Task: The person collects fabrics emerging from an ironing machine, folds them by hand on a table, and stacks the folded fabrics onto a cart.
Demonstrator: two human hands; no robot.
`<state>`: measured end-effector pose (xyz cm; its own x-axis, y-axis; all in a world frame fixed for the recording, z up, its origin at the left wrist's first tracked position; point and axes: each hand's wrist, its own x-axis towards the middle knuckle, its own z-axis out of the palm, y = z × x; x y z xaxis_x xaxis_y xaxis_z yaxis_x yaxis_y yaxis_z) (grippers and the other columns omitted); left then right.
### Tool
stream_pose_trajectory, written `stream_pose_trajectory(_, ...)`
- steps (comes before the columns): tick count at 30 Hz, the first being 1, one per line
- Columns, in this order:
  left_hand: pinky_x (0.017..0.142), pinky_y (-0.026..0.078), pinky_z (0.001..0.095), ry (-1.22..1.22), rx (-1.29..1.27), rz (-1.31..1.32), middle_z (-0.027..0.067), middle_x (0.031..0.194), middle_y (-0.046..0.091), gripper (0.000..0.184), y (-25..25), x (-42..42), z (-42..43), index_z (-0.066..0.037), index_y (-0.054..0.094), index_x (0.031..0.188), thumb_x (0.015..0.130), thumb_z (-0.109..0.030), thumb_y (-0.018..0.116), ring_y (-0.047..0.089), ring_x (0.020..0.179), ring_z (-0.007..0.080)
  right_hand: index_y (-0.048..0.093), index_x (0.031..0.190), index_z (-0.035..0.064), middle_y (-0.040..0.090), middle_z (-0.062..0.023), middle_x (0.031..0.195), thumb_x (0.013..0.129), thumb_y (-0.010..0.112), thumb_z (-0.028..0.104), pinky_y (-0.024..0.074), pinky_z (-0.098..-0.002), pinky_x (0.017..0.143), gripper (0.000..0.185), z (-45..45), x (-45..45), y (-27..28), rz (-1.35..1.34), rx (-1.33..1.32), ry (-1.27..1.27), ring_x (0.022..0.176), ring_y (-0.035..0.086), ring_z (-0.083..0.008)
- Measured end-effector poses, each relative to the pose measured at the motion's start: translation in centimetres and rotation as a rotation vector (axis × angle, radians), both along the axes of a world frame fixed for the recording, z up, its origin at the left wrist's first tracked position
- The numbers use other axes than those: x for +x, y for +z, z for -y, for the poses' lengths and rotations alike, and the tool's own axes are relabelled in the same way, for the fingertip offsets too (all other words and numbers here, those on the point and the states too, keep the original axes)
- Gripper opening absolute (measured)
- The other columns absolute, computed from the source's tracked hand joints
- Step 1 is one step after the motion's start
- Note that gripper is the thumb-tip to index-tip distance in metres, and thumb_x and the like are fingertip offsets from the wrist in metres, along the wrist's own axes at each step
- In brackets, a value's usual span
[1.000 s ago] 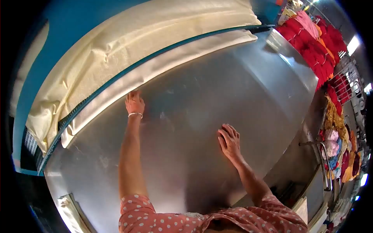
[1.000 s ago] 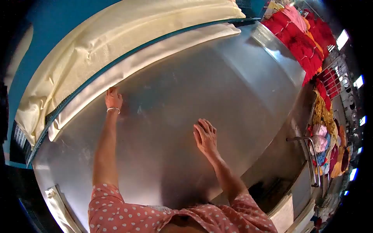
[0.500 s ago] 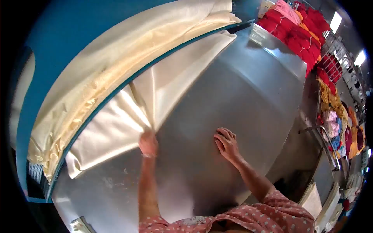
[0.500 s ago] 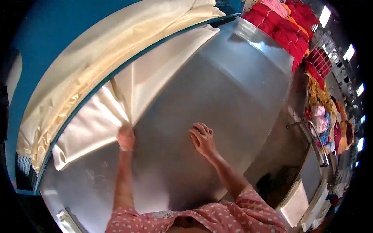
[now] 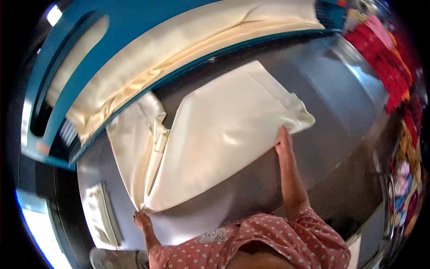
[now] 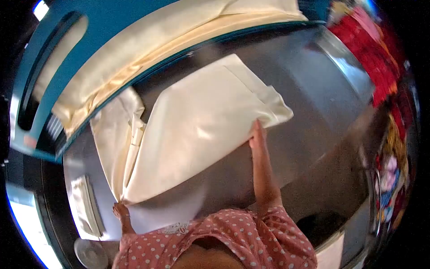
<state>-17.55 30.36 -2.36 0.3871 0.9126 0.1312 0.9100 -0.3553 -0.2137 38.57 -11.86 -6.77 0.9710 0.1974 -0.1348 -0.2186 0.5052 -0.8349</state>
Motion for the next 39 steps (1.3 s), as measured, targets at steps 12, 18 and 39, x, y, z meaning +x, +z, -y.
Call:
stream_pose_trajectory(12, 0.089, 0.038, 0.0422, -0.92, -0.346, 0.626, 0.0017, 0.097, 0.063, 0.026, -3.0, 11.0, 19.7, -0.015, 0.067, 0.088, 0.063, -0.017, 0.06, 0.055, 0.093, 0.0247, 0.041, 0.124, 0.0039, 0.043, -0.0133, 0.122, 0.089, 0.049, 0.034, 0.0377, -0.0395, 0.092, 0.047, 29.8, 3.8, 7.7, 0.271, -0.508, -0.58, 0.107, 0.045, -0.026)
stream_pose_trajectory(18, 0.093, 0.04, 0.0435, -1.092, -1.15, 1.01, 0.0132, 0.128, 0.044, 0.074, 3.8, 29.0, 26.9, -0.005, 0.037, 0.132, 0.072, -0.027, 0.075, 0.042, 0.119, 0.0257, 0.048, 0.12, 0.0003, 0.051, -0.0172, 0.116, 0.088, 0.051, 0.022, 0.0365, -0.0384, 0.093, 0.039, 8.7, 1.8, 5.2, 0.618, -1.156, -0.234, 0.105, 0.048, -0.0307)
stream_pose_trajectory(39, 0.071, 0.049, 0.0316, -0.257, -0.76, 1.514, 0.0115, 0.093, 0.064, 0.03, -7.6, 13.9, -12.7, -0.002, 0.059, 0.099, 0.078, -0.023, 0.064, 0.062, 0.069, 0.0243, 0.055, 0.103, 0.0034, 0.059, -0.0112, 0.088, 0.084, 0.06, 0.026, 0.045, -0.0316, 0.068, 0.03, 15.0, -18.6, 3.6, 0.273, -1.45, -0.206, 0.076, 0.055, -0.0201)
